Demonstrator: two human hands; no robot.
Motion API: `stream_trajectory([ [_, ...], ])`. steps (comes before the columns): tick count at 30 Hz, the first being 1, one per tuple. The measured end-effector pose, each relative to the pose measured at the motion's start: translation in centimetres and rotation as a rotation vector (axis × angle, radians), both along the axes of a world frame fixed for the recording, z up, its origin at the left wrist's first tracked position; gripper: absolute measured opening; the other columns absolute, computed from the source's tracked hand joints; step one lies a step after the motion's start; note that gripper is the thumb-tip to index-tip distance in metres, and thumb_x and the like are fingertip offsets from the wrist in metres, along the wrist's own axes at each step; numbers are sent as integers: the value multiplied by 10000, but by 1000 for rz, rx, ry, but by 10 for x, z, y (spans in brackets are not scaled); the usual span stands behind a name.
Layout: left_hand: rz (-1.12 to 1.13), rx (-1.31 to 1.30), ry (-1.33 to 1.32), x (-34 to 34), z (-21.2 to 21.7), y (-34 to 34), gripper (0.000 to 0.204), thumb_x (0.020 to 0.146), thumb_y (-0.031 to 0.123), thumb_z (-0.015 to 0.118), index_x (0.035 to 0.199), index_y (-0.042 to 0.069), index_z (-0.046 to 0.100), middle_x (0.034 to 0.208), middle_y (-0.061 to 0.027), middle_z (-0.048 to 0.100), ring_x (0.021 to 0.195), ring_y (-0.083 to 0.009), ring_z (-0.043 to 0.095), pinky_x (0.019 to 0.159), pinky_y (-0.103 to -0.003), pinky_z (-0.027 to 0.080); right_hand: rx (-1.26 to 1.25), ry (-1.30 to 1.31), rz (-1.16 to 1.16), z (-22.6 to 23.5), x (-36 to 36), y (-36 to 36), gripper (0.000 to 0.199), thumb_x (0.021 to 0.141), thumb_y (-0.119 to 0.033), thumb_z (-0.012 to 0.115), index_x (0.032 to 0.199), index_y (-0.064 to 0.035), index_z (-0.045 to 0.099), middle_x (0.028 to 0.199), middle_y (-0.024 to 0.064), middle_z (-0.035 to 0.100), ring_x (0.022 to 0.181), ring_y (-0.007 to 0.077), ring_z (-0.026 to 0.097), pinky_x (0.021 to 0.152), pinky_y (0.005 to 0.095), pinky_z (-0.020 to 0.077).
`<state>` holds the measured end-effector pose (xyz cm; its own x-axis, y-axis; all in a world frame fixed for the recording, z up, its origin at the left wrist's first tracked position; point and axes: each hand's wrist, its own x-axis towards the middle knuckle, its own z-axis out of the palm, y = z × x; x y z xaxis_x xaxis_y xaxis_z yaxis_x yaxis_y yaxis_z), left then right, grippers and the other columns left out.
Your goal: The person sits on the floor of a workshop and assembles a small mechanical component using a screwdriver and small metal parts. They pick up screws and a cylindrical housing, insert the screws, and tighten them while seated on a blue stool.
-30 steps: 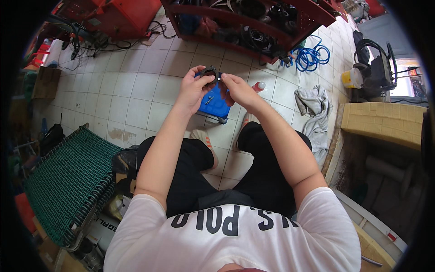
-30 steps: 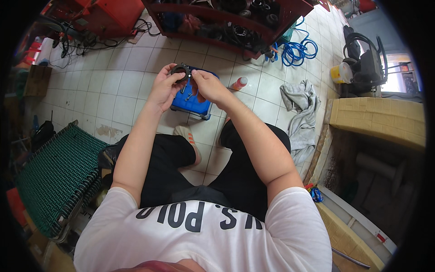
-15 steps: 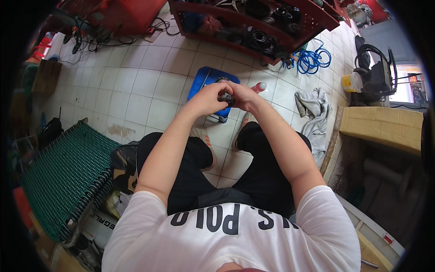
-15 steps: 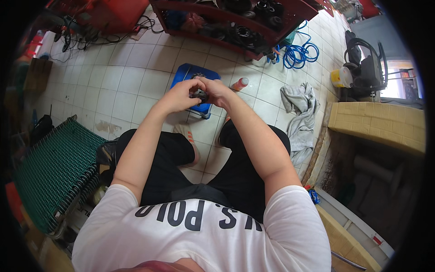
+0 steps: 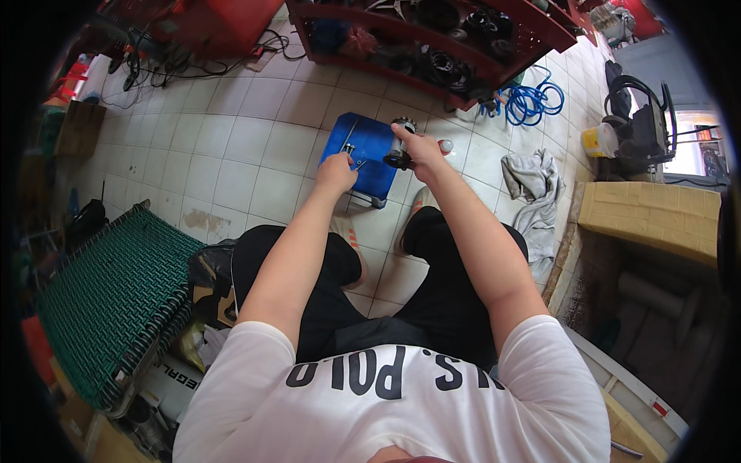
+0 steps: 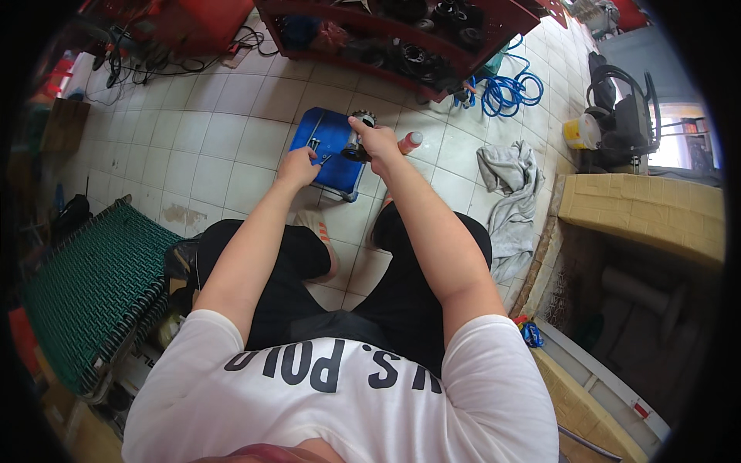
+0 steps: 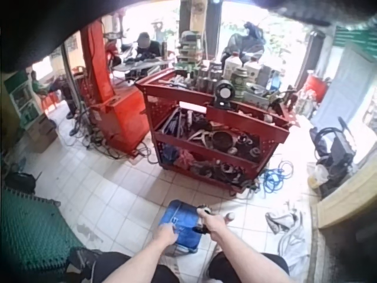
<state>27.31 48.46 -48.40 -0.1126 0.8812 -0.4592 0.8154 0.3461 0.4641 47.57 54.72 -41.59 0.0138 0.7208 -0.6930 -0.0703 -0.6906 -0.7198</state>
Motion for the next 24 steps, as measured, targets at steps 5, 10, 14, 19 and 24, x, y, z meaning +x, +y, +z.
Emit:
stream_trajectory([
  [5,-82,28,95,15,-15,15,334,814,152,783,1122,76,678,1131,-156,703,1103,-343,668,954,-440,539,89,60,-73,4,3,11,494,840,-346,846,1041,54,639,914,68,630,748,154,598,668,328,511],
  [10,-83,110,110,15,-45,5,294,828,69,735,1116,57,674,1062,-185,687,1056,-385,666,930,-475,531,78,130,-74,5,9,22,517,863,-325,829,1121,72,624,959,88,648,753,167,638,648,343,551],
  [14,-95,150,80,11,-57,5,254,816,57,727,1068,51,690,1041,-189,697,1033,-383,671,927,-464,530,40,222,-90,17,9,22,476,876,-315,815,1110,57,632,939,80,644,732,175,642,632,344,549],
  [19,-68,124,78,9,-57,7,236,784,90,758,1012,54,710,1021,-190,717,1019,-372,681,913,-450,542,126,-49,35,0,6,18,593,831,-370,839,1140,85,620,985,117,672,809,204,669,723,350,561],
  [24,32,68,42,8,-20,15,265,723,180,825,936,48,736,965,-193,737,940,-350,712,857,-432,566,272,-628,325,-48,10,1,809,763,-430,858,1296,113,581,1126,220,710,983,266,712,832,362,556],
])
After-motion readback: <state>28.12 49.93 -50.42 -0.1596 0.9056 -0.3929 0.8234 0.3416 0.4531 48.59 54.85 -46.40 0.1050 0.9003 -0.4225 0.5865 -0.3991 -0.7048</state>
